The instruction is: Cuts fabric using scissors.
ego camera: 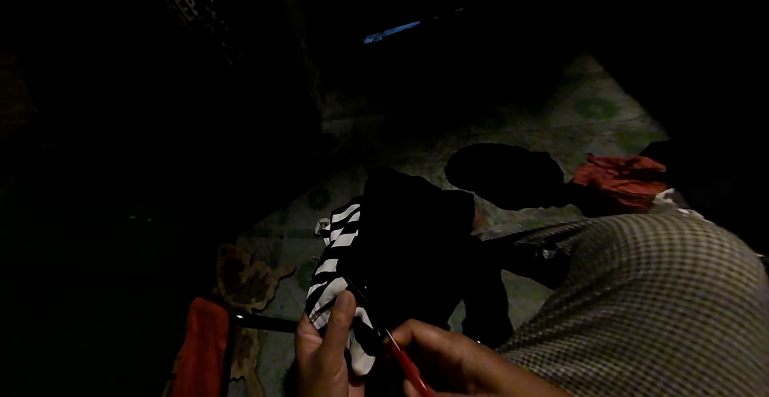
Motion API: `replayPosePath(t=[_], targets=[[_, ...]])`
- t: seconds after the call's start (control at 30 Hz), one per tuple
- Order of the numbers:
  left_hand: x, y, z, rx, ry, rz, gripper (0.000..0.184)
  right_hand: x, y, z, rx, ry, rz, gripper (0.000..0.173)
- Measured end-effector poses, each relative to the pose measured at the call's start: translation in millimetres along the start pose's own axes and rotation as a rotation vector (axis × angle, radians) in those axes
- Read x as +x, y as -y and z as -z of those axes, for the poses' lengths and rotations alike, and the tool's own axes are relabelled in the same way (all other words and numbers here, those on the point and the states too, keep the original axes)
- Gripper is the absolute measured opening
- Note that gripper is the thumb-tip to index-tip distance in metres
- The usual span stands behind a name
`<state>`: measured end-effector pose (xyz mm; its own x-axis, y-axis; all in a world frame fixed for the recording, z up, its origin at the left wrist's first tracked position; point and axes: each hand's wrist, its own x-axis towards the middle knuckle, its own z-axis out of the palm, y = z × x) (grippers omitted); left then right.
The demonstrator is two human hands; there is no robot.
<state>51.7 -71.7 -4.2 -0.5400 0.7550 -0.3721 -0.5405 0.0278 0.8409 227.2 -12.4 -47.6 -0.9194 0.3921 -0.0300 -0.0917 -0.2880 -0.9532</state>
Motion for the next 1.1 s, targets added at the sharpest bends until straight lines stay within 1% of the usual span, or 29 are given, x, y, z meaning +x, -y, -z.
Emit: replayPosePath(t=[0.23, 0.6, 0.8, 0.83, 0.9, 1.0, 1.03, 1.07, 1.1], targets=[[1.3, -0.4, 0.5, -0.018, 0.004, -0.002, 0.02, 3.2, 2.8, 7.4, -0.069, 0.009, 0.015, 0.037], [5.0, -0.4, 2.8, 0.014, -0.024, 0.014, 0.023, 6.4, 7.6, 11.8, -0.124, 0.016, -0.03, 0.038], [8.3, 0.7, 5.8, 0.014, 0.002, 0.017, 0.023, 5.4, 7.5, 10.6, -0.12, -0.019, -0.059, 0.033], [10.2, 0.6, 6.4, -0.001, 0.007, 0.029, 0.022, 5.1, 7.4, 10.1, -0.119, -0.021, -0.061, 0.034], [17.1, -0.7, 10.8, -0.051, 0.061, 0.09, 0.026, 4.1, 6.0, 9.9, -0.124, -0.019, -0.057, 0.034], [31.6, -6.2, 17.6, -0.216, 0.181, 0.296, 0.04, 3.1, 4.8, 10.9, -0.136, -0.022, -0.06, 0.035], [35.1, -7.1, 17.9, -0.248, 0.198, 0.335, 0.038, 3.1, 5.1, 11.1, -0.133, -0.022, -0.057, 0.034], [37.3, -7.4, 16.8, -0.263, 0.188, 0.325, 0.033, 3.3, 5.9, 11.2, -0.128, -0.023, -0.055, 0.034], [37.9, -7.8, 15.1, -0.254, 0.164, 0.275, 0.03, 3.5, 7.0, 11.4, -0.121, -0.023, -0.055, 0.034]])
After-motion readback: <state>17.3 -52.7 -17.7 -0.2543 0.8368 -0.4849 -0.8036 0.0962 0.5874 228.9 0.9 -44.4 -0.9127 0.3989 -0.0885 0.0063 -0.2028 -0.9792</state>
